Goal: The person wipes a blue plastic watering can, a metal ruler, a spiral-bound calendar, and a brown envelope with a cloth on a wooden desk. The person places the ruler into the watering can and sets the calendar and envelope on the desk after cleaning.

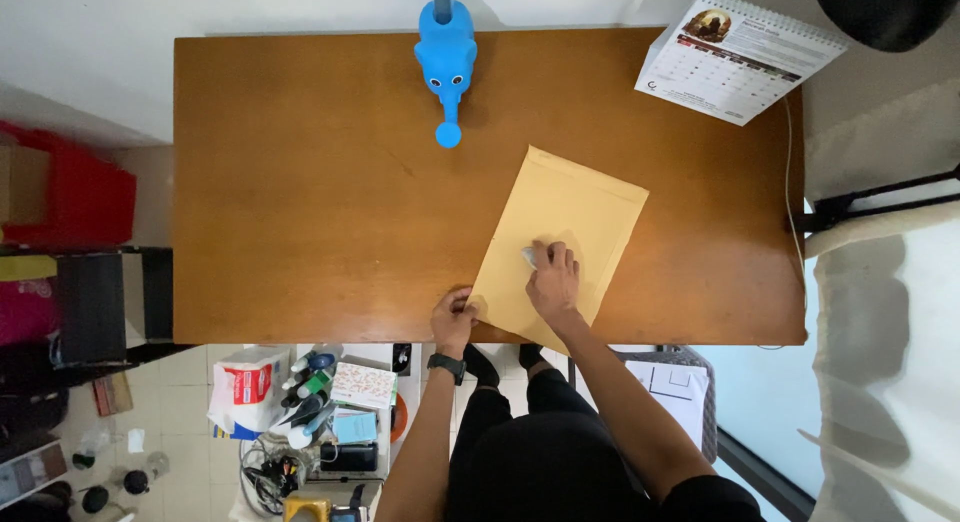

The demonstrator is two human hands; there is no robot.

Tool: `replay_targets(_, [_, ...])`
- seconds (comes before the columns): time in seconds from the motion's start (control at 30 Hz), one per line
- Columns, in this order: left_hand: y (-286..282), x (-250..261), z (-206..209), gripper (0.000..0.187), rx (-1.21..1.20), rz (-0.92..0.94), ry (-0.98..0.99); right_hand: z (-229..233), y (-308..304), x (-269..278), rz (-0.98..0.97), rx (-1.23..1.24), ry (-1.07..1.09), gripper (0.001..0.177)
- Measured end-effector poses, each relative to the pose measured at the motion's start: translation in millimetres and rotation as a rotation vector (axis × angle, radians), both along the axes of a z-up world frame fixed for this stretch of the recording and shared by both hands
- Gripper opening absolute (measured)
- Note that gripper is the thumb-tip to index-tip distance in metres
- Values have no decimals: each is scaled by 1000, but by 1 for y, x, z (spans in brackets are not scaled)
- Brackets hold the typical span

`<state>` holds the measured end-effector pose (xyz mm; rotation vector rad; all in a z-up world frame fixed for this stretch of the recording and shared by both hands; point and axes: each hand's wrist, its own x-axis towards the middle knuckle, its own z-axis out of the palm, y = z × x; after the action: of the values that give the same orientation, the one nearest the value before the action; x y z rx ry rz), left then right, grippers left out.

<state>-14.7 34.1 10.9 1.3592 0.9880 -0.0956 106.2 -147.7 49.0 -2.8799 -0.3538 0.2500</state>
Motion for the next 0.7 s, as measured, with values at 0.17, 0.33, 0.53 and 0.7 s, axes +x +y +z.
replay_targets(0.17, [2, 1, 19, 32, -12, -11, -5, -2, -5, -32, -7, 45, -51, 54])
replay_targets(0.33, [4, -2, -2, 34, -49, -32, -48, 12, -3, -71, -2, 54, -155, 52])
replay_targets(0.53, [6, -4, 0, 35, -59, -28, -70, 18, -6, -92, -68, 71, -75, 40])
replay_targets(0.7, [6, -1, 8, 31, -48, -66, -63, -21, -4, -102, -67, 152, -126, 42])
